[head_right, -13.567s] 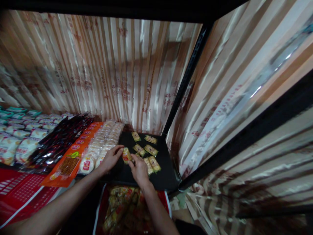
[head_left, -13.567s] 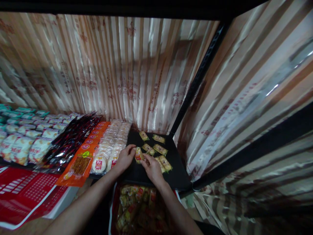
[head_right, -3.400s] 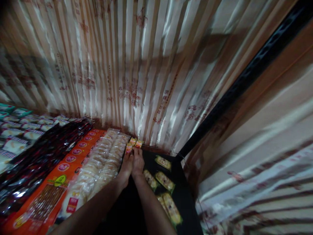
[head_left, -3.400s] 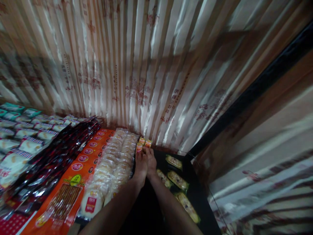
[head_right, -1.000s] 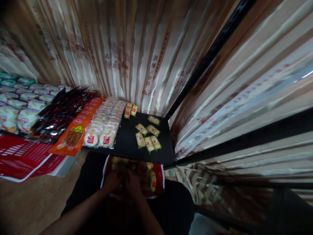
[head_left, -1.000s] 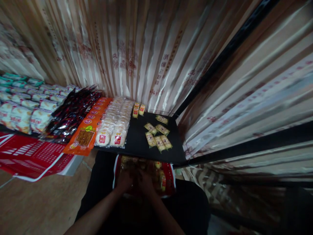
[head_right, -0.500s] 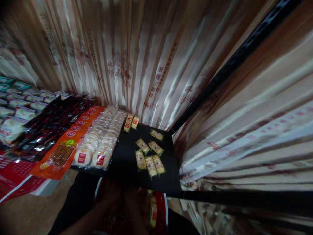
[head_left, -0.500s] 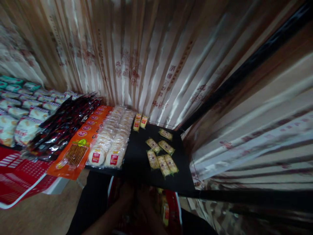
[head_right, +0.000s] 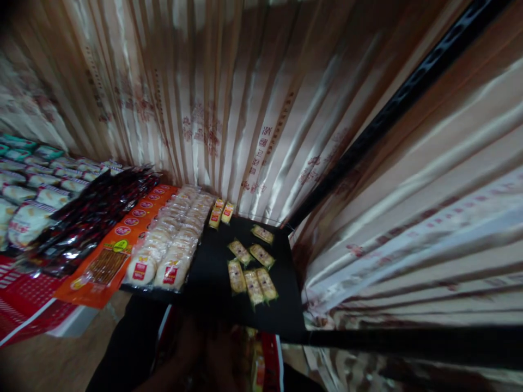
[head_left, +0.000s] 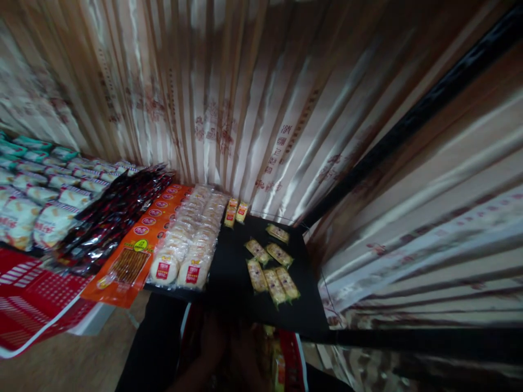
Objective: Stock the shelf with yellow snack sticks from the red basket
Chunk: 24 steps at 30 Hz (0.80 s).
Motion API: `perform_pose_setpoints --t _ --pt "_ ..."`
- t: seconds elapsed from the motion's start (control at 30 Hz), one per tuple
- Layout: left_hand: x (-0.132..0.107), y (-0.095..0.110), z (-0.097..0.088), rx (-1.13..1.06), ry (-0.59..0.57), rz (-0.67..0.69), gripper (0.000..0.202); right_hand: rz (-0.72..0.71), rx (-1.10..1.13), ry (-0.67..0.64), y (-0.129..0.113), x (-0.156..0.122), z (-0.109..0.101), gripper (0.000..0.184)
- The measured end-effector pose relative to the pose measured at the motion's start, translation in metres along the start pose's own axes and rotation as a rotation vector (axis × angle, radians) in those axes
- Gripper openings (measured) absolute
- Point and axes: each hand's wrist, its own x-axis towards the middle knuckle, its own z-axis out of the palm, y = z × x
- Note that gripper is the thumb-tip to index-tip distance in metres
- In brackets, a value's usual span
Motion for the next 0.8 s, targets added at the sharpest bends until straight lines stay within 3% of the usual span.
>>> perform_pose_setpoints --t 0.17,0.3,0.4,0.5,0.63,0.7,0.8 --pt "-0.029 -0.006 -0.016 -0.014 0.122 0.08 0.048 0.109 0.069 -0.083 -0.016 -0.02 -0.045 0.033" --pt "-0.053 -0.016 -0.033 -0.113 0.03 0.173 0.049 0.08 0.0 -0.141 -0.027 -0.042 -0.08 0.028" --pt "-0.066 -0.019 -0.049 -0.128 -0.007 0.235 0.048 0.031 -0.012 -0.105 -0.036 -0.052 -0.1 0.025" --pt "-0.075 -0.016 -0.066 -0.092 0.002 0.334 0.038 0.054 0.001 0.028 -0.044 -0.055 -0.114 0.027" --pt "-0.082 -0.007 -0.087 -0.081 0.041 0.605 0.031 0.039 0.129 0.175 -0.044 -0.052 -0.123 0.028" --pt "-0.084 -0.001 -0.098 -0.059 0.057 0.698 0.032 0.016 0.249 0.16 -0.043 -0.05 -0.125 0.028" --pt "-0.084 0.009 -0.113 -0.024 0.063 0.755 0.041 -0.012 0.544 -0.01 -0.043 -0.048 -0.128 0.036"
